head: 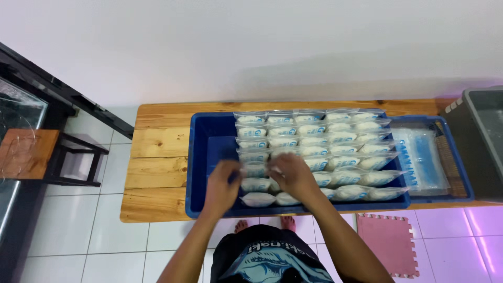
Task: The person scoops white powder from a plastic bin into a small plastic bag using a hand-held scoop and a measuring cup, then places the filled bag into a blue crate with other similar bags.
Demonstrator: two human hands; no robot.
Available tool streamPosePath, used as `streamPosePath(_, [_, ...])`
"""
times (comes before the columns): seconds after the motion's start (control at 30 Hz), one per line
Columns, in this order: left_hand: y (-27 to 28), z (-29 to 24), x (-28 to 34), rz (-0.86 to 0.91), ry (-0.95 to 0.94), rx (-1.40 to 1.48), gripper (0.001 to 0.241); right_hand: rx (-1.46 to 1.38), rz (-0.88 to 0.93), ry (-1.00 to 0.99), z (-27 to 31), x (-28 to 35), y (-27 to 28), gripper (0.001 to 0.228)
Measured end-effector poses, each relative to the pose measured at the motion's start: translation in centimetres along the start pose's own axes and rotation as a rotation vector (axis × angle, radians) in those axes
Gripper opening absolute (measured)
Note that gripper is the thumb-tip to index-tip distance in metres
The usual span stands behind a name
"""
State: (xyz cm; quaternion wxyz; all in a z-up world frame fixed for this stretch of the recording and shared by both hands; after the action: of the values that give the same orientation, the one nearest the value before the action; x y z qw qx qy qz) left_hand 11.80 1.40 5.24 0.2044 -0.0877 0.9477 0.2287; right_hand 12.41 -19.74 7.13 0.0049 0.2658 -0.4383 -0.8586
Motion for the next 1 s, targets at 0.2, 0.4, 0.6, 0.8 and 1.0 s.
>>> streamPosePath(0.2, [-5.6,7.6,-1.3,0.375,0.253,-0.277,0.017,0.319,0.092,0.099,-3.5,-0.3,-6.1,0.017])
streamPosePath(0.4, [-4.7,6.1,0.8,0.317,0.069,-0.356,0.006,0.113,-0.099,0.232,-4.6,1.4,-6.2,0.016])
streamPosePath(0.6, [-2.8,4.4,-2.6,-0.033,-0.077,-0.063,0.037,0.191,0.054,0.050,-4.5,-1.7,-5.0,0.022])
streamPosePath(0.8, [-6.4,11.1,-3.5,0.131,0.116,-0.262,0.005,0.295,-0.153,0.015,-7.6,-1.6,-7.8,0.017])
streamPosePath(1.0, [-5.1,8.8,-3.6,0.045,0.121,-0.166,0.012,0.198,-0.214,0.000,-7.3,-1.7,-7.1,0.017])
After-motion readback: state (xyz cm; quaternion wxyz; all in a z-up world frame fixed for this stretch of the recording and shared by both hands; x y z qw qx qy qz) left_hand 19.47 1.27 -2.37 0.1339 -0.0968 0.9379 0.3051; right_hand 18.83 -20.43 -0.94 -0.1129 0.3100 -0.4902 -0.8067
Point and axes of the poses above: each hand's wrist, its own x-axis away from the middle knuckle, its own y-axis out of the back of the hand, z = x × y, the point moved 7 cm from there along -x, towards the middle knuckle, and after that the axes turned 13 degrees about -z, right-handed, at the moved point
